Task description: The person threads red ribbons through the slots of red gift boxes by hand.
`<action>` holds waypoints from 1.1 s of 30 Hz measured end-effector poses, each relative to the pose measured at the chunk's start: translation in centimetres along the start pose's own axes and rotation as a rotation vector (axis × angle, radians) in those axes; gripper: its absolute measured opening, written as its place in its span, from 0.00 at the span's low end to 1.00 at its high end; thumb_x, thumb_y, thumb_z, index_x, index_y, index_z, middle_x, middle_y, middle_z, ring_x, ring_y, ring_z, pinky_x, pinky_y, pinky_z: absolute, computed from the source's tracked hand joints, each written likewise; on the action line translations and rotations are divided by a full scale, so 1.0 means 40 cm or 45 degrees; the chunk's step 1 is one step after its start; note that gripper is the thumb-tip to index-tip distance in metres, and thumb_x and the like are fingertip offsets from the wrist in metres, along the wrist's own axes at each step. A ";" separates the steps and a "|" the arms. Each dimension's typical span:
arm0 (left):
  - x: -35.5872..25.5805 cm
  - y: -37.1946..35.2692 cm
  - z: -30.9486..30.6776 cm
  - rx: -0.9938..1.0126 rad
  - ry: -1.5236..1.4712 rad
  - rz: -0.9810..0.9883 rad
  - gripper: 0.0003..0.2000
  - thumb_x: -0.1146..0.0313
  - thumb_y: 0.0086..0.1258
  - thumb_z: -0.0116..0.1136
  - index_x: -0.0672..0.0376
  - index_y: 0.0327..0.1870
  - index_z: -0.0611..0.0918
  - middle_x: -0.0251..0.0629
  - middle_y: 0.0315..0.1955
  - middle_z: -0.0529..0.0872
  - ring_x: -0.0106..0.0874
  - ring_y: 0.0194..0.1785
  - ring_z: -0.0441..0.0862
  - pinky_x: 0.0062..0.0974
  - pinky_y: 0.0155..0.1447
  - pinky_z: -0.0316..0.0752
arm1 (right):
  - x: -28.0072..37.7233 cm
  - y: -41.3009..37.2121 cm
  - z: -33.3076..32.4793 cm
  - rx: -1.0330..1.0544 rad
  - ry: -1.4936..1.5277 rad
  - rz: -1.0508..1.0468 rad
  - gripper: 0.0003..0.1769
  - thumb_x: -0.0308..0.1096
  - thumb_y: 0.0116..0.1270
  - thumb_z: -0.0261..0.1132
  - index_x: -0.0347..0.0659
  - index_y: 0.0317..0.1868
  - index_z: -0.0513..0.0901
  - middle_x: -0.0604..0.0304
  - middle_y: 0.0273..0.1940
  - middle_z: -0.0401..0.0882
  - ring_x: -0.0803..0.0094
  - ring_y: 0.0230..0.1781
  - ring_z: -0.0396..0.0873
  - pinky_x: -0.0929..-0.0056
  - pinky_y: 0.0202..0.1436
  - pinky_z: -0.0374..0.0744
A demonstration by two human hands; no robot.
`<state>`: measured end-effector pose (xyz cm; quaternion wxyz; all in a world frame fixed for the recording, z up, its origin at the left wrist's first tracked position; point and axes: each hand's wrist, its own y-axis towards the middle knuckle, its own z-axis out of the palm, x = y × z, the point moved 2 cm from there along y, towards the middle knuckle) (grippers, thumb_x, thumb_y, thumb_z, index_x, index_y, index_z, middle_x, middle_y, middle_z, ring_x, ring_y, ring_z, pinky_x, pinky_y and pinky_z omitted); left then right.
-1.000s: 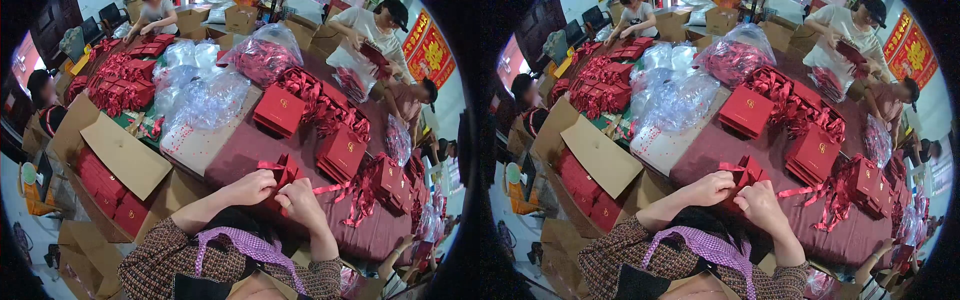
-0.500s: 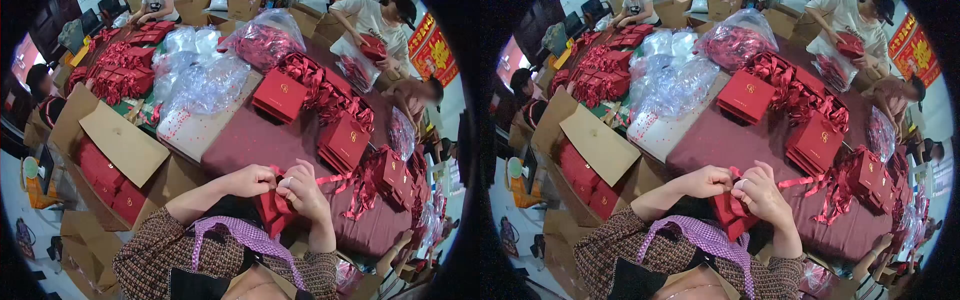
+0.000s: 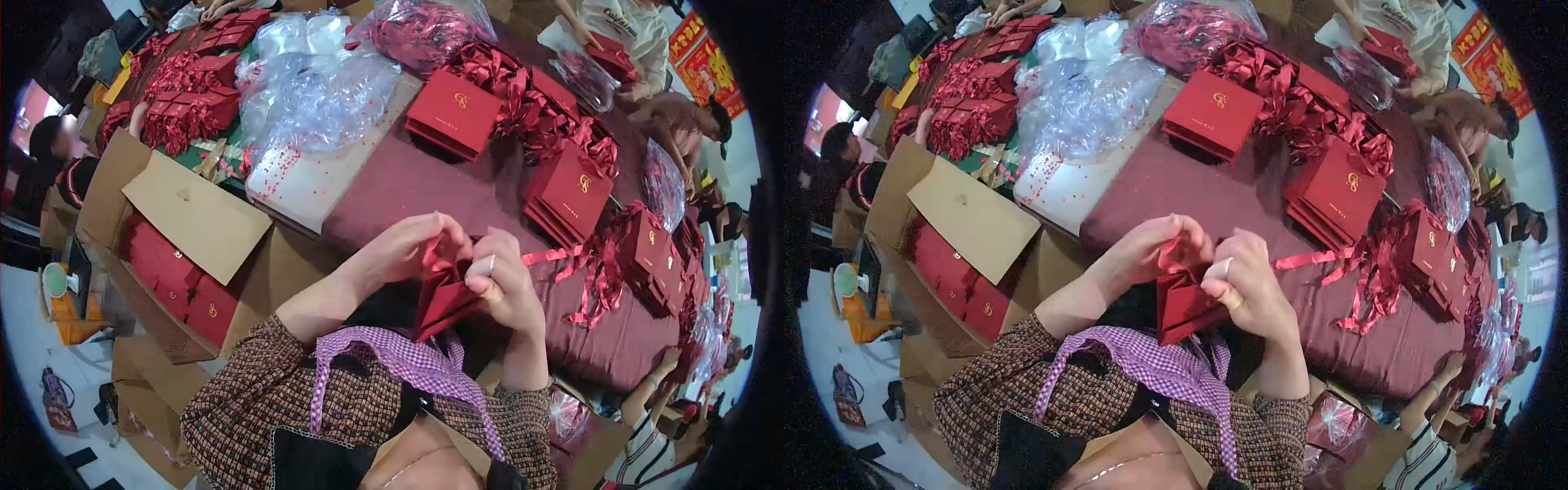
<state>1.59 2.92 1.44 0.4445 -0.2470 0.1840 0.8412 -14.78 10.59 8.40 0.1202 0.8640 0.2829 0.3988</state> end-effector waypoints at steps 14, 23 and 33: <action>-0.022 -0.018 -0.043 -0.290 0.958 0.101 0.12 0.75 0.62 0.62 0.62 0.47 0.80 0.32 0.42 0.80 0.25 0.46 0.78 0.22 0.48 0.73 | -0.099 -0.061 0.071 -0.600 0.122 0.203 0.10 0.33 0.66 0.62 0.40 0.45 0.82 0.56 0.43 0.78 0.61 0.49 0.75 0.65 0.57 0.71; -0.063 0.004 -0.119 -0.820 0.386 0.020 0.11 0.70 0.67 0.59 0.64 0.47 0.80 0.37 0.43 0.84 0.27 0.47 0.80 0.25 0.56 0.73 | -0.164 -0.264 -0.051 -0.379 -0.629 0.505 0.18 0.22 0.56 0.62 0.45 0.48 0.83 0.57 0.51 0.78 0.56 0.56 0.72 0.60 0.60 0.70; -0.023 0.017 -0.096 -0.718 0.696 0.130 0.09 0.78 0.65 0.59 0.65 0.45 0.81 0.35 0.37 0.85 0.22 0.39 0.81 0.19 0.48 0.75 | -0.177 -0.306 -0.018 -0.354 -0.427 0.585 0.10 0.25 0.57 0.65 0.45 0.39 0.81 0.61 0.43 0.81 0.60 0.57 0.74 0.59 0.60 0.67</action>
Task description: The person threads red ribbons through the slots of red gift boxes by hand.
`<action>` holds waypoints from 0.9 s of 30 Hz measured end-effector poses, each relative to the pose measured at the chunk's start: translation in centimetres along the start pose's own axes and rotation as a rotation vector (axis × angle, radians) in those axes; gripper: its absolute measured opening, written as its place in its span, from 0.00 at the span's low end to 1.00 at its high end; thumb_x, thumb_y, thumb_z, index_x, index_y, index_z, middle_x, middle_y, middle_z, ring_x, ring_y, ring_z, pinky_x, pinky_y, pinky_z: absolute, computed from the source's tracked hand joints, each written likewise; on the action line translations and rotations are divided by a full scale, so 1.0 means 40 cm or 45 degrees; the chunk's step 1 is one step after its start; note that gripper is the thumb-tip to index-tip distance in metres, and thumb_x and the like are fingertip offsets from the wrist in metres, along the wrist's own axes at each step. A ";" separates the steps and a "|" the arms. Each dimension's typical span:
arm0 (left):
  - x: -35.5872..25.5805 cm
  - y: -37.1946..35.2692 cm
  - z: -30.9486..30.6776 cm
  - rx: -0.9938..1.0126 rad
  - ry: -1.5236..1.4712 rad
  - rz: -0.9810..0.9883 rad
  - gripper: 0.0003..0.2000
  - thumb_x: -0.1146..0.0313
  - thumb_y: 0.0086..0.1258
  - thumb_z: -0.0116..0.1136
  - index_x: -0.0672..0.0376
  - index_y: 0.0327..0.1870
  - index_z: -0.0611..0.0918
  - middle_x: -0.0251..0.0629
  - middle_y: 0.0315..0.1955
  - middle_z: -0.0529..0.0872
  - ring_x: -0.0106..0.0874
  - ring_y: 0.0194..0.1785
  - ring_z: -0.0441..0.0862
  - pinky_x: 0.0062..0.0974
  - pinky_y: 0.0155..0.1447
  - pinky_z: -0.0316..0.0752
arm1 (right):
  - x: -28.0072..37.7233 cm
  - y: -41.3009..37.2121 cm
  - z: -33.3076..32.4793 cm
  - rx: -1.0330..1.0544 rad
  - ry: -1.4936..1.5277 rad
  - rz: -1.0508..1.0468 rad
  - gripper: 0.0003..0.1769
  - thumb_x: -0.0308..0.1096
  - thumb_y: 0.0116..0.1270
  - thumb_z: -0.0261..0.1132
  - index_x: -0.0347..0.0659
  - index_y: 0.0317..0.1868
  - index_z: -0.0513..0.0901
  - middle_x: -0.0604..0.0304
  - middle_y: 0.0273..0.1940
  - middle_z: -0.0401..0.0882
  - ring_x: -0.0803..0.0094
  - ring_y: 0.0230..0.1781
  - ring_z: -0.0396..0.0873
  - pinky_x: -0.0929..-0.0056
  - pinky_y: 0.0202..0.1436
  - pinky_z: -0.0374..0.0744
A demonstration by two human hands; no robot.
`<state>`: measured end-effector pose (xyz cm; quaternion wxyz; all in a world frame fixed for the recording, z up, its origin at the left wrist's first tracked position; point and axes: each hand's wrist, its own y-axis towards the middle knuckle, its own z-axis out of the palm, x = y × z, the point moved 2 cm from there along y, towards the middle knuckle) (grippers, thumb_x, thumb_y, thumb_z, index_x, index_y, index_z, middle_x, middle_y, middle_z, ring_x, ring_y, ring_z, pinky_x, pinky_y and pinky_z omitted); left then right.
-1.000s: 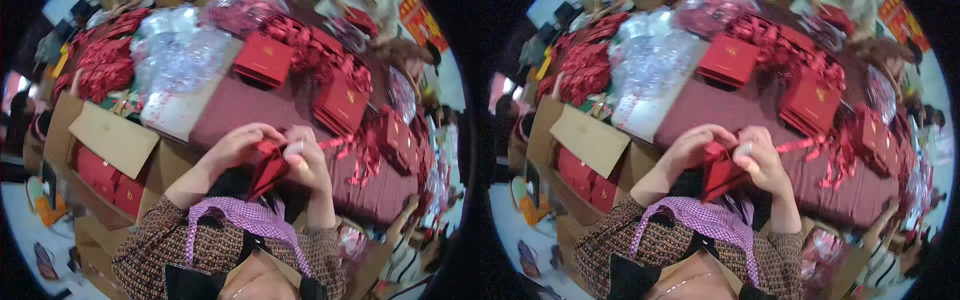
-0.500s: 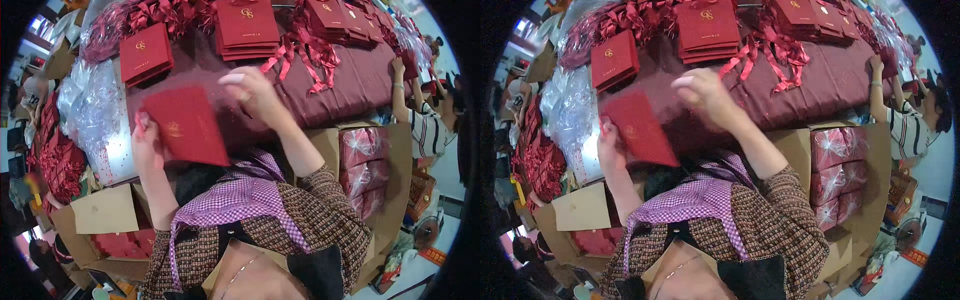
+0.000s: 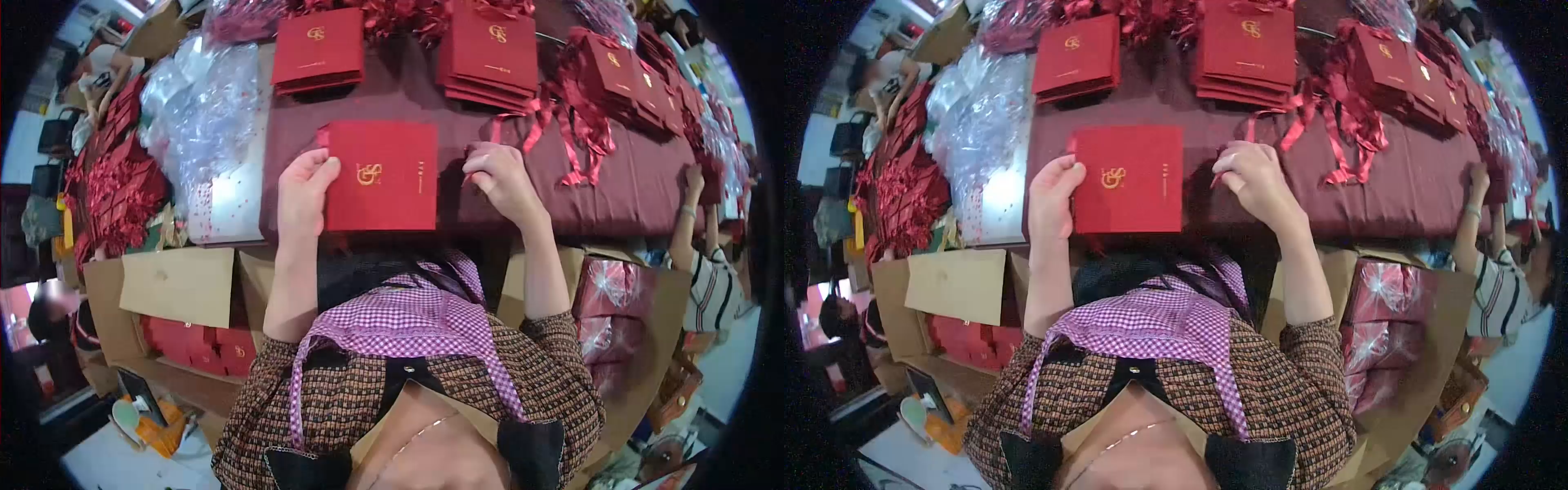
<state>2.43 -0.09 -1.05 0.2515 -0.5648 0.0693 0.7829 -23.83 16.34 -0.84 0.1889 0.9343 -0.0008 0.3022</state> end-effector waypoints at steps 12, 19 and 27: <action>-0.012 -0.015 0.057 -0.043 0.419 0.204 0.07 0.78 0.66 0.58 0.68 0.42 0.82 0.29 0.32 0.84 0.14 0.34 0.76 0.13 0.39 0.72 | 0.147 0.113 0.062 -0.132 0.330 0.007 0.07 0.27 0.66 0.61 0.37 0.44 0.79 0.56 0.39 0.80 0.64 0.42 0.77 0.69 0.50 0.72; -0.028 -0.030 0.074 -0.058 0.502 0.306 0.09 0.79 0.64 0.60 0.68 0.45 0.82 0.29 0.31 0.83 0.15 0.34 0.76 0.14 0.40 0.73 | 0.225 0.169 0.114 -0.171 0.163 -0.227 0.05 0.32 0.62 0.63 0.40 0.31 0.77 0.54 0.28 0.78 0.57 0.31 0.77 0.61 0.42 0.67; -0.038 -0.046 0.084 -0.034 0.670 0.509 0.10 0.79 0.61 0.63 0.65 0.44 0.83 0.31 0.30 0.81 0.17 0.31 0.75 0.16 0.38 0.72 | 0.238 0.193 0.108 -0.140 0.132 -0.257 0.09 0.29 0.58 0.62 0.40 0.22 0.73 0.53 0.20 0.75 0.55 0.26 0.75 0.61 0.39 0.66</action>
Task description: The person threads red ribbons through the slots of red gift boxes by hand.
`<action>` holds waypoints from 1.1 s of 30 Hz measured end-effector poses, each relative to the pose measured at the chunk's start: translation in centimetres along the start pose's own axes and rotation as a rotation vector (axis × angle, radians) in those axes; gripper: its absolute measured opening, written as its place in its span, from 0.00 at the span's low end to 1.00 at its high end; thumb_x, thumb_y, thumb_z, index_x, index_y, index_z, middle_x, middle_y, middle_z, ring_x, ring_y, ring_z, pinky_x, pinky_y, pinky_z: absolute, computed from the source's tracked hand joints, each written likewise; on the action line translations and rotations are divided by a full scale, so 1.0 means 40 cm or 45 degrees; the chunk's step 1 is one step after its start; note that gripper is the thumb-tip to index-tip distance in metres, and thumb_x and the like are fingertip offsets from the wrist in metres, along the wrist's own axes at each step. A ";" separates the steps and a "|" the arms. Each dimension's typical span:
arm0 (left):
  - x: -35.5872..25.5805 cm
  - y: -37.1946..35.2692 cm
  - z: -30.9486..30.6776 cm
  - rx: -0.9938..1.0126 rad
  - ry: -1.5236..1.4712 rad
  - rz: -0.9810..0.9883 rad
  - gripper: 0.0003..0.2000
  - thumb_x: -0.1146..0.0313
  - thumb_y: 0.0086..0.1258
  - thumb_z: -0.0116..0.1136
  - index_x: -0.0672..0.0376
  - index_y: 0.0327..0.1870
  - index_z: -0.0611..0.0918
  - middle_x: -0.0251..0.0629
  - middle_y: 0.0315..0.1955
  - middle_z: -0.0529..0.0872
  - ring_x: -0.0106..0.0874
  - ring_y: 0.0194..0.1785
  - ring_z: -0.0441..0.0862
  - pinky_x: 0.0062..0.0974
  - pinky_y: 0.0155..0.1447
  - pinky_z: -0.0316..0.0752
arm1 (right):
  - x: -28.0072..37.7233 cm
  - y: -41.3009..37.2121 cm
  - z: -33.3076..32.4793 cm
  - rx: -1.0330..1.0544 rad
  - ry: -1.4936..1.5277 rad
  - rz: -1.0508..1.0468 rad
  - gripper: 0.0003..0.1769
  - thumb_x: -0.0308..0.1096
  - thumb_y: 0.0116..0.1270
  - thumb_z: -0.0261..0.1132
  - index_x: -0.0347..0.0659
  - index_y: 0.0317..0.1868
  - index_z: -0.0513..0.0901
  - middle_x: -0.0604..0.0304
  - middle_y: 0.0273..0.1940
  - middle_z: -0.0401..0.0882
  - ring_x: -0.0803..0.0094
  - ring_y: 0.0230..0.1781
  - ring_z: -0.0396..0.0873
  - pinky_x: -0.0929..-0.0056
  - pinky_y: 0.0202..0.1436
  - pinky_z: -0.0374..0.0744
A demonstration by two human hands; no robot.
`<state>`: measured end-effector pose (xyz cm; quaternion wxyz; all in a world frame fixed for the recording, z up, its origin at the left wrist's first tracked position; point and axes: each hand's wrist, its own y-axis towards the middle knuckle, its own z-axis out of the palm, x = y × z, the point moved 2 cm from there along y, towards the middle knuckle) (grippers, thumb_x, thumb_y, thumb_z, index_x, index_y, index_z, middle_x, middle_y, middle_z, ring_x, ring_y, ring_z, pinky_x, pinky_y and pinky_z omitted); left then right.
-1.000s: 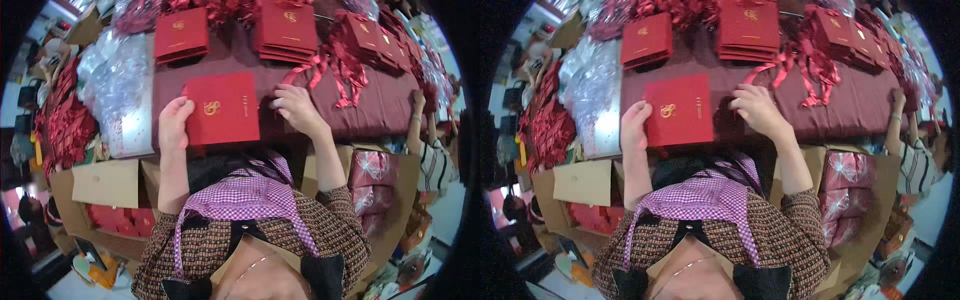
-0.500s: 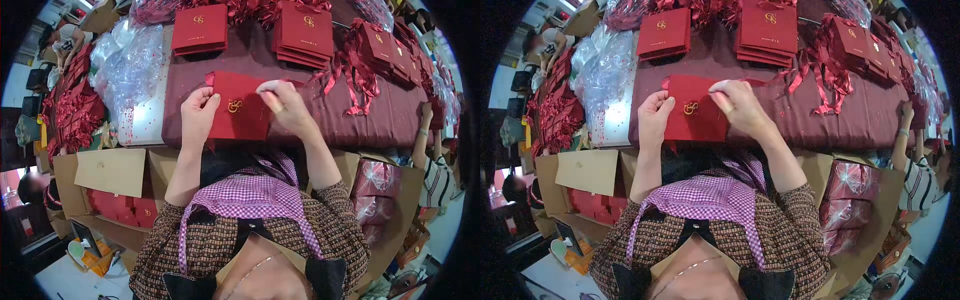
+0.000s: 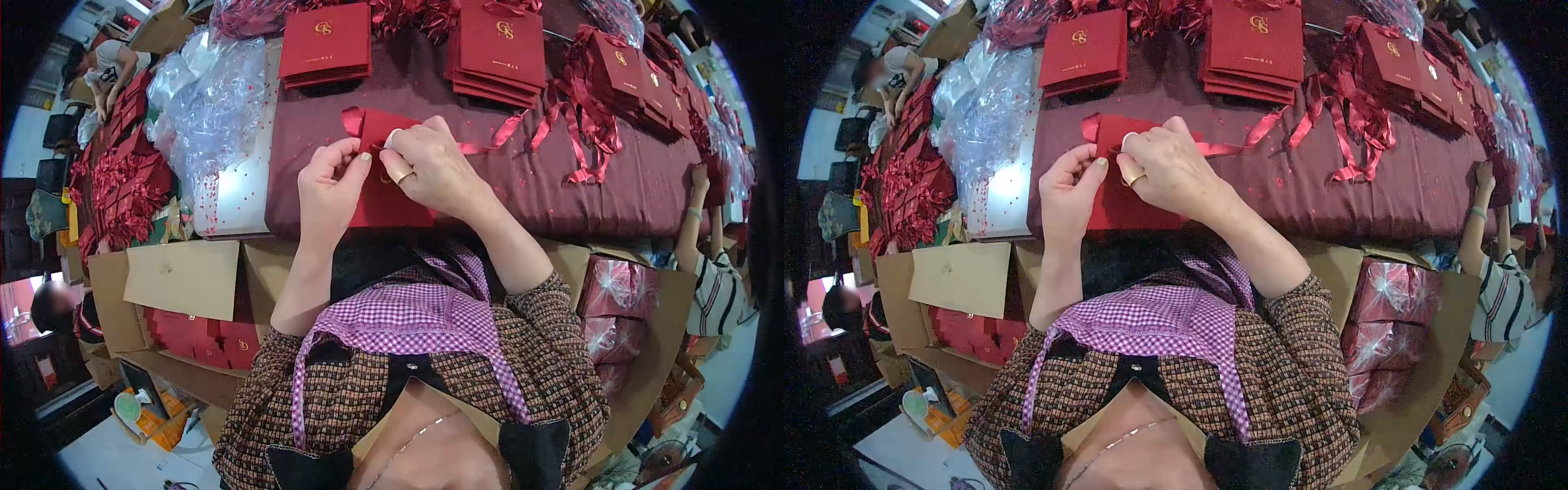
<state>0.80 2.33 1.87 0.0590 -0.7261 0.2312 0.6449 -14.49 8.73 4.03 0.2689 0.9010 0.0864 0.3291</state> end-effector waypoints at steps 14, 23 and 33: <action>-0.098 -0.014 0.021 -0.042 0.631 0.601 0.09 0.79 0.56 0.60 0.63 0.39 0.80 0.46 0.28 0.79 0.44 0.31 0.78 0.35 0.34 0.73 | -0.009 0.039 -0.035 0.223 0.221 0.233 0.09 0.31 0.56 0.59 0.34 0.23 0.74 0.44 0.22 0.73 0.47 0.24 0.72 0.57 0.36 0.69; -0.094 0.001 0.026 0.025 0.477 0.704 0.14 0.80 0.50 0.56 0.64 0.41 0.77 0.45 0.29 0.80 0.45 0.35 0.75 0.39 0.42 0.70 | 0.058 0.056 -0.049 0.144 -0.557 -0.409 0.07 0.25 0.51 0.62 0.42 0.24 0.70 0.56 0.19 0.69 0.59 0.25 0.71 0.61 0.38 0.66; -0.074 -0.004 0.024 0.209 0.299 0.698 0.12 0.75 0.57 0.59 0.61 0.43 0.79 0.41 0.26 0.78 0.41 0.33 0.75 0.37 0.41 0.70 | -0.006 0.042 -0.066 0.407 0.131 0.245 0.08 0.26 0.58 0.60 0.34 0.22 0.72 0.50 0.20 0.72 0.57 0.24 0.69 0.62 0.30 0.68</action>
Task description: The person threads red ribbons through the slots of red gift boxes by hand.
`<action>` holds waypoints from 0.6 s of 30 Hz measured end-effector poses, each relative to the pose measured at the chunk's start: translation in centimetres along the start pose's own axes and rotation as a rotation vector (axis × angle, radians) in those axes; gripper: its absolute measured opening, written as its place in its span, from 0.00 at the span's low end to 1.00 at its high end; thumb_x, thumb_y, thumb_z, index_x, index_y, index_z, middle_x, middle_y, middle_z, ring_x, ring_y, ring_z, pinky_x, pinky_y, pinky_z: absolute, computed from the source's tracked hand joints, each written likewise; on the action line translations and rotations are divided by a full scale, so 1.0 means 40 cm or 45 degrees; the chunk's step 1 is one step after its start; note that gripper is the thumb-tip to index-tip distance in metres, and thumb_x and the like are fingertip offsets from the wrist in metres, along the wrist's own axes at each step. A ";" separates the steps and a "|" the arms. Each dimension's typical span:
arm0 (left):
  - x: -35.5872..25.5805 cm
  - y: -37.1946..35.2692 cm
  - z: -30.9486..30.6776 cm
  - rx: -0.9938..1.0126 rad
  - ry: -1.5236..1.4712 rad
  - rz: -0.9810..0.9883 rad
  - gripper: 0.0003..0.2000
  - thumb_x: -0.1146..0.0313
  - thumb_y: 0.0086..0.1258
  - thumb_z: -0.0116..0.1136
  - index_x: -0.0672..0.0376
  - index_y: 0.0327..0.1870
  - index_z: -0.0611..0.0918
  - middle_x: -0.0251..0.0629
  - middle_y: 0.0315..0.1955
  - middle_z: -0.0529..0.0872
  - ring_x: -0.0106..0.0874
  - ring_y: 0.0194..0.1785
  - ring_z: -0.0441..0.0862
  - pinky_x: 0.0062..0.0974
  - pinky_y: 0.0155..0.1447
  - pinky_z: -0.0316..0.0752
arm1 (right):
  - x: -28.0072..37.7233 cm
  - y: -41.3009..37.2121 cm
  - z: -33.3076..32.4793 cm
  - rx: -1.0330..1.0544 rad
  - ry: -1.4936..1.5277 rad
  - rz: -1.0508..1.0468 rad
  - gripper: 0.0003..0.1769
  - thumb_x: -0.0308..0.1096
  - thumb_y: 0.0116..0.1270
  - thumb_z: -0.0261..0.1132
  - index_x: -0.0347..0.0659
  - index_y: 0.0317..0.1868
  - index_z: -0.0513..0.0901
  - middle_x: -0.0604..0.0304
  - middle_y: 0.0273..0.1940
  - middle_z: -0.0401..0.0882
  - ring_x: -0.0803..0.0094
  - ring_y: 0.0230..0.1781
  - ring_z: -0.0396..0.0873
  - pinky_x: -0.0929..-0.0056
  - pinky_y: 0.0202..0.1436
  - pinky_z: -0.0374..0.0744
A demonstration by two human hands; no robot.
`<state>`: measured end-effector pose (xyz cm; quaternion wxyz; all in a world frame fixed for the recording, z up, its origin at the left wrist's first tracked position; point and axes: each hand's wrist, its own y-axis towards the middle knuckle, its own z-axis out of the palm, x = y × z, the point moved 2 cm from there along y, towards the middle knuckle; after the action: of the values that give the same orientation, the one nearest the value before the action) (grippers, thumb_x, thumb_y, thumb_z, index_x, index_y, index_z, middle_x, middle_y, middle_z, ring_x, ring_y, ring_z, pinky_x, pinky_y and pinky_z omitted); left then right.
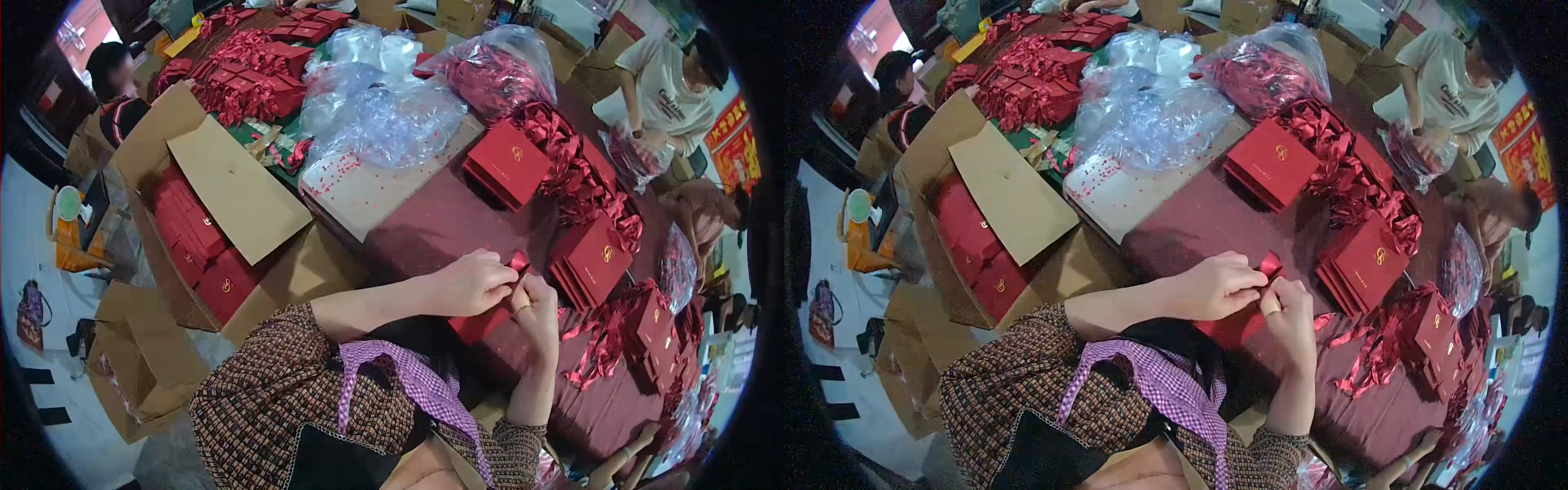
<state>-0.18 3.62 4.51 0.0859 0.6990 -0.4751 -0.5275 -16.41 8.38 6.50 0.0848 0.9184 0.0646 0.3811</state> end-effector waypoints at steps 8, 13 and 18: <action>-0.002 -0.003 -0.009 0.169 0.059 0.065 0.08 0.70 0.63 0.58 0.60 0.41 0.80 0.41 0.29 0.81 0.42 0.34 0.75 0.37 0.46 0.68 | 0.042 -0.037 -0.032 0.062 0.016 -0.101 0.07 0.26 0.57 0.62 0.33 0.25 0.74 0.52 0.22 0.70 0.57 0.28 0.68 0.61 0.34 0.68; 0.014 -0.012 0.005 0.118 -0.118 -0.003 0.04 0.71 0.60 0.59 0.60 0.33 0.82 0.39 0.28 0.82 0.39 0.35 0.75 0.37 0.44 0.70 | 0.043 -0.056 -0.056 0.212 -0.275 -0.075 0.14 0.37 0.57 0.69 0.34 0.25 0.79 0.49 0.23 0.76 0.54 0.29 0.74 0.61 0.34 0.70; 0.017 -0.008 -0.003 0.125 -0.125 -0.032 0.03 0.75 0.58 0.60 0.62 0.32 0.80 0.40 0.27 0.79 0.40 0.33 0.74 0.35 0.41 0.70 | 0.040 -0.072 -0.106 -0.124 0.037 0.177 0.18 0.44 0.54 0.72 0.38 0.36 0.84 0.52 0.33 0.82 0.61 0.36 0.78 0.70 0.40 0.74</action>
<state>0.12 3.24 3.91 0.0215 0.6817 -0.4951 -0.5383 -18.46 11.96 9.96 0.1017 0.9097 -0.0168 0.4022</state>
